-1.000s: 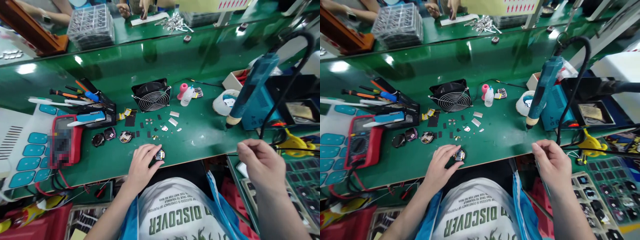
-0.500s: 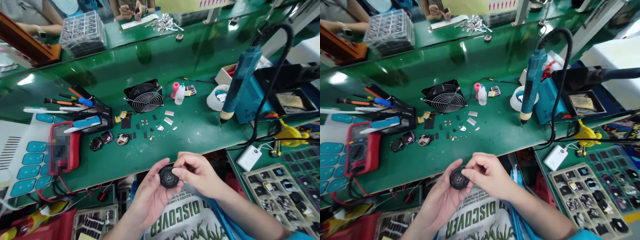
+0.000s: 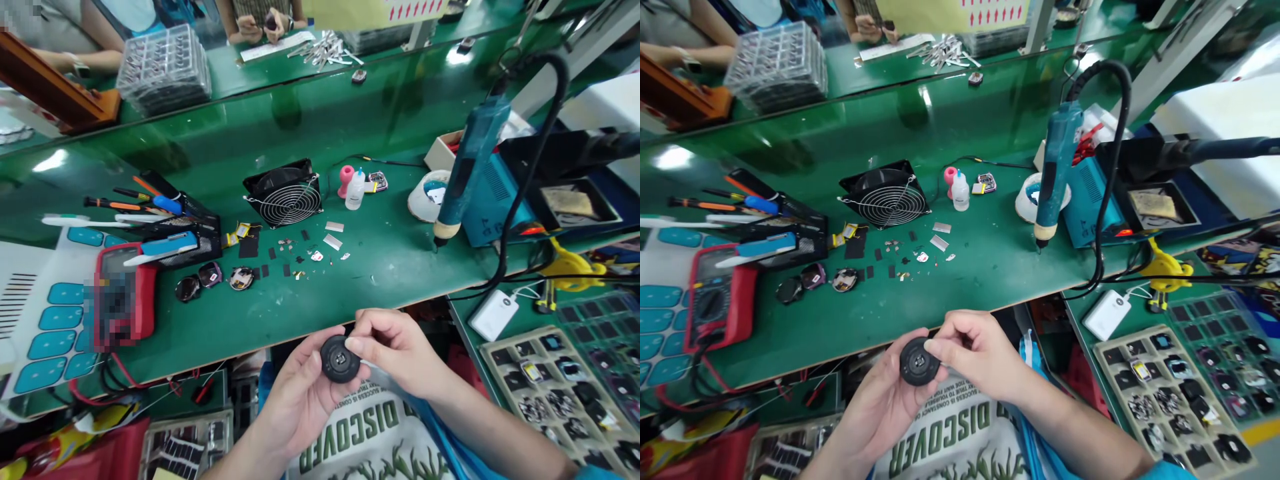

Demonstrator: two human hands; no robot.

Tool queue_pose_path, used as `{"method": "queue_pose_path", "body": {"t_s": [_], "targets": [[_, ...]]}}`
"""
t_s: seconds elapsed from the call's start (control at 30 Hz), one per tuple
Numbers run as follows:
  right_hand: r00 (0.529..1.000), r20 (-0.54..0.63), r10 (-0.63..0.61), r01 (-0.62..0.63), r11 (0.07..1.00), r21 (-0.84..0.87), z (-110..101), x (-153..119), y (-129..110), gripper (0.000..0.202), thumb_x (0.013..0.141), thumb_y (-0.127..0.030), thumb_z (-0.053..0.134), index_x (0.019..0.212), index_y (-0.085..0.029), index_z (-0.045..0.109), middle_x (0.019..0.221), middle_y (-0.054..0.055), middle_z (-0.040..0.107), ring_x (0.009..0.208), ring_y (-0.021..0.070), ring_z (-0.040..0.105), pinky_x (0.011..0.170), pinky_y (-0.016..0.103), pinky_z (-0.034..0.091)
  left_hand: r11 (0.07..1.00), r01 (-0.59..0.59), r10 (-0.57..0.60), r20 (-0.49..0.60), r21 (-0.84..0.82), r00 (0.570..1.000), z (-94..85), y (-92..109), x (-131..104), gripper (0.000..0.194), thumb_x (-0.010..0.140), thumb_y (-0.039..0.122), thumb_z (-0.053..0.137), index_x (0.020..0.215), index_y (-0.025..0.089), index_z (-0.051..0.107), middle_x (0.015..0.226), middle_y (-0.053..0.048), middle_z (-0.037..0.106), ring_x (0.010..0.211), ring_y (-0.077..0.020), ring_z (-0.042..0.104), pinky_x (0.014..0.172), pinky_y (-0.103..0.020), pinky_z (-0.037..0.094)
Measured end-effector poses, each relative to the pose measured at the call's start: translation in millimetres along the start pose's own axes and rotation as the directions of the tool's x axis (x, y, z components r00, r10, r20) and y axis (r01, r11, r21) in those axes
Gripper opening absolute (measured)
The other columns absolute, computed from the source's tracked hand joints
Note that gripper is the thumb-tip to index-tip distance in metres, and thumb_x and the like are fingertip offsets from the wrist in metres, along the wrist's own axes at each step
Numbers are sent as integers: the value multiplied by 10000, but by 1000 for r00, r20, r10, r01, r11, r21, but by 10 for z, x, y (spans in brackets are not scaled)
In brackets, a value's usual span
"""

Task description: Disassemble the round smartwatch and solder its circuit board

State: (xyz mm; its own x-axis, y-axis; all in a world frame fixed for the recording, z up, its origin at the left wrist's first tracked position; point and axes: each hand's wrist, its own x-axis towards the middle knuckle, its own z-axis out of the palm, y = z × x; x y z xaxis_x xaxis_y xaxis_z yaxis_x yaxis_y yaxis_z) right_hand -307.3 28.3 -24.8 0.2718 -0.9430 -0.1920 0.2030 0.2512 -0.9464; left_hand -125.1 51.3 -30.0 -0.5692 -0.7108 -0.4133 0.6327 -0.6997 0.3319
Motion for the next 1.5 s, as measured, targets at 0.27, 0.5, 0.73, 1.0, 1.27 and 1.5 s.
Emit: {"method": "queue_pose_path", "body": {"t_s": [0.27, 0.5, 0.73, 1.0, 1.27, 1.5], "targets": [[994, -38, -100, 87, 962, -258, 7, -20, 37, 296, 895, -323, 728, 674, -186, 585, 545, -50, 570, 494, 81, 492, 530, 205, 392, 999, -24, 25, -44, 29, 999, -21, -32, 13, 268, 913, 291, 772, 1171, 221, 770, 1134, -68, 781, 972, -173, 769, 874, -242, 646], [971, 59, -232, 237, 893, -383, -75, -16, -6, 343, 984, -282, 632, 661, -173, 595, 601, -34, 574, 558, 73, 507, 556, 183, 380, 996, -8, 9, -11, 90, 1000, -45, -31, 1, 292, 908, 356, 777, 1167, 221, 774, 1023, -73, 792, 902, -185, 777, 822, -227, 634], [968, 166, -187, 235, 907, -349, -168, -4, -39, 355, 963, -262, 682, 635, -149, 606, 600, -44, 564, 536, 46, 463, 533, 165, 338, 991, 15, -11, -30, 131, 999, -57, -13, 5, 291, 895, 369, 788, 1130, 198, 786, 926, -76, 784, 831, -183, 769, 756, -232, 628], [965, 206, -164, 228, 910, -346, -156, 4, -36, 391, 978, -272, 661, 616, -152, 572, 577, -49, 527, 513, 49, 433, 506, 182, 316, 987, 25, -20, -29, 158, 999, -104, -1, 0, 312, 881, 376, 802, 1136, 196, 785, 902, -81, 773, 813, -187, 765, 748, -236, 619], [908, -77, -411, 291, 754, -589, -364, 4, 15, 263, 918, -35, 477, 1040, -196, 647, 902, 14, 660, 745, 110, 612, 678, 230, 469, 991, 27, -16, -86, 127, 996, -107, 13, -1, 364, 896, 384, 786, 1189, 175, 734, 963, -103, 748, 844, -167, 743, 773, -226, 592], [889, -115, -444, 306, 761, -572, -492, 63, 162, 111, 898, -99, 611, 881, -208, 626, 935, 41, 660, 733, 130, 605, 620, 242, 496, 765, -173, 314, -125, 620, 941, -294, 185, 77, 533, 825, 459, 828, 1280, 238, 661, 1070, -93, 736, 919, -213, 739, 867, -318, 595]]}}
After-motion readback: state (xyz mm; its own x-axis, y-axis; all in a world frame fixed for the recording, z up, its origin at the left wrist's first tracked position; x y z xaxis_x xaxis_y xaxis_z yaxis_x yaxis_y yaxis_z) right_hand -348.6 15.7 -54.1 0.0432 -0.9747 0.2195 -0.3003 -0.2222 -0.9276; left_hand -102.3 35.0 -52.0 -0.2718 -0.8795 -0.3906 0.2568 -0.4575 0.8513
